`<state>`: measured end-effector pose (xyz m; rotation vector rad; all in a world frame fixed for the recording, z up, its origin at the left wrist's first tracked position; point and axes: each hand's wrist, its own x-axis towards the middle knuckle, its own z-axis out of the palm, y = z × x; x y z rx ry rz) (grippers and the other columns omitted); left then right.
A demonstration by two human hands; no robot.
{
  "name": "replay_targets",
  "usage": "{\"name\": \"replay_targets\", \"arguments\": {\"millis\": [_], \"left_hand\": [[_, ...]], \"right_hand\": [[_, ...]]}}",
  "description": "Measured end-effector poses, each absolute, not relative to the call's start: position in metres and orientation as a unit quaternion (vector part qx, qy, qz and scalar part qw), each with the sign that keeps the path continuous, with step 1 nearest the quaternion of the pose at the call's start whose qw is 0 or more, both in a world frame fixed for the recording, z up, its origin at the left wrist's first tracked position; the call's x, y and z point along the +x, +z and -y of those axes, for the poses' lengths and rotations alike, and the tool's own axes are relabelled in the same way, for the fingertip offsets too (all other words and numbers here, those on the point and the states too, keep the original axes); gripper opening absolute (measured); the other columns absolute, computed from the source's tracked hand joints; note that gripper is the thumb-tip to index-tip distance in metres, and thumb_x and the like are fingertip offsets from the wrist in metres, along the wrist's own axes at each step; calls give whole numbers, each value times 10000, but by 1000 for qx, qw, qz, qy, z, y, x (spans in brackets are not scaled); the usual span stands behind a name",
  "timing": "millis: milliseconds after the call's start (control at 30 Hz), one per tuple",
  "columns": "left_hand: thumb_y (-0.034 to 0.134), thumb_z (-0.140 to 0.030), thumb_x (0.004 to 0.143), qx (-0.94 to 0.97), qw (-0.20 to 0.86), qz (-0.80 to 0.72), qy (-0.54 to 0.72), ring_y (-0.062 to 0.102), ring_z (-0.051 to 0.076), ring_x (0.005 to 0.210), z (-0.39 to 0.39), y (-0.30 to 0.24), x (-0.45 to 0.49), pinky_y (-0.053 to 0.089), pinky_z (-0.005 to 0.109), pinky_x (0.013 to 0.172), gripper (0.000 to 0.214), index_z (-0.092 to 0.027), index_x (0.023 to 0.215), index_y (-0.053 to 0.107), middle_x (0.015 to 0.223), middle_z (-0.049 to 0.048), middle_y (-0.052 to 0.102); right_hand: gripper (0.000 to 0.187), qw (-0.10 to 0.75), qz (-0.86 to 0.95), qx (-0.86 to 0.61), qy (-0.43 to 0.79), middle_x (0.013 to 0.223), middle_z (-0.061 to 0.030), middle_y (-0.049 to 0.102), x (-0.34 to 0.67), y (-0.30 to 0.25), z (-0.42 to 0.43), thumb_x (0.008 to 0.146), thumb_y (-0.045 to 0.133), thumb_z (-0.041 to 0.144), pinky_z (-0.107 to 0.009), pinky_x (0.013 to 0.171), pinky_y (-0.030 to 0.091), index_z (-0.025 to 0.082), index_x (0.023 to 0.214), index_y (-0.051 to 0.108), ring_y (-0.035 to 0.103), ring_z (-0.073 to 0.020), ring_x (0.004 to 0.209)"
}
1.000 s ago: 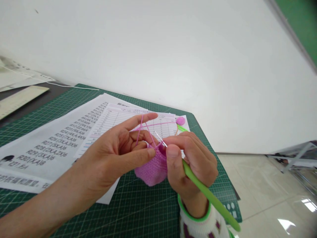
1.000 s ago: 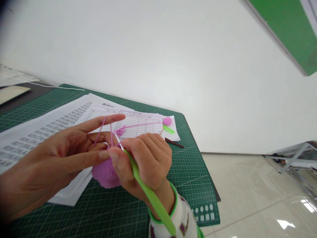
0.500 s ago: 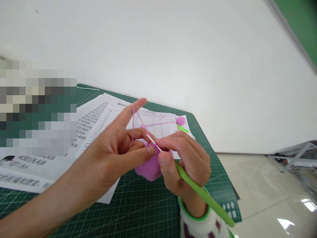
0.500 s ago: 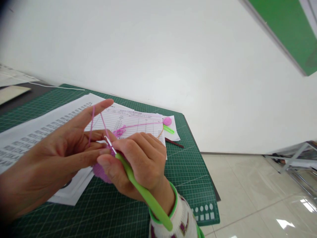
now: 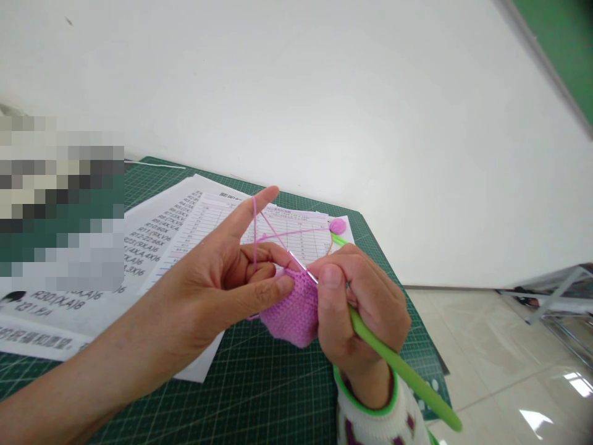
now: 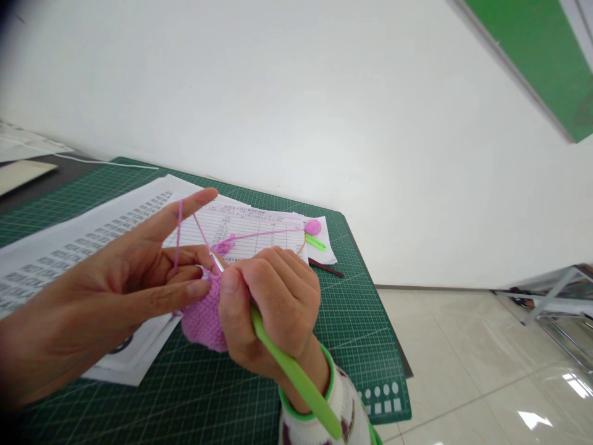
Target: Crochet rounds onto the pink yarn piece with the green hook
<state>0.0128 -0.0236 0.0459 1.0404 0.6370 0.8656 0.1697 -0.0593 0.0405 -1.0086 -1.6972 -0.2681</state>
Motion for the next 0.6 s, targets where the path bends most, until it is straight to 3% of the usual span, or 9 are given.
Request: {"name": "replay_targets", "arguments": {"millis": [167,367,600], "left_hand": [[773,-279,800,506,719,-296,374,536,117,600,22,45,12,431,168,505,734,-516,1402,427,749,-42,667],[714,-286,863,500,742,-270,356,561,128,678,22,43,7,457,186,564,664,-499,1416,416,817,-31,681],[760,-289,811,480,744,-296,357,618,149,717,23,48,8,491,194,597,674,-488,1389,477,793,-28,692]], "right_hand": [[241,536,719,-430,-104,607,10,553,170,39,59,946,456,151,-250,517,422,175,723,542,506,-94,570],[225,558,716,-408,-102,590,18,525,171,39,60,911,488,123,-255,503,392,166,697,543,479,-88,551],[225,566,723,-394,-49,585,25,486,173,40,58,902,490,116,-259,485,367,168,691,551,463,-90,539]]}}
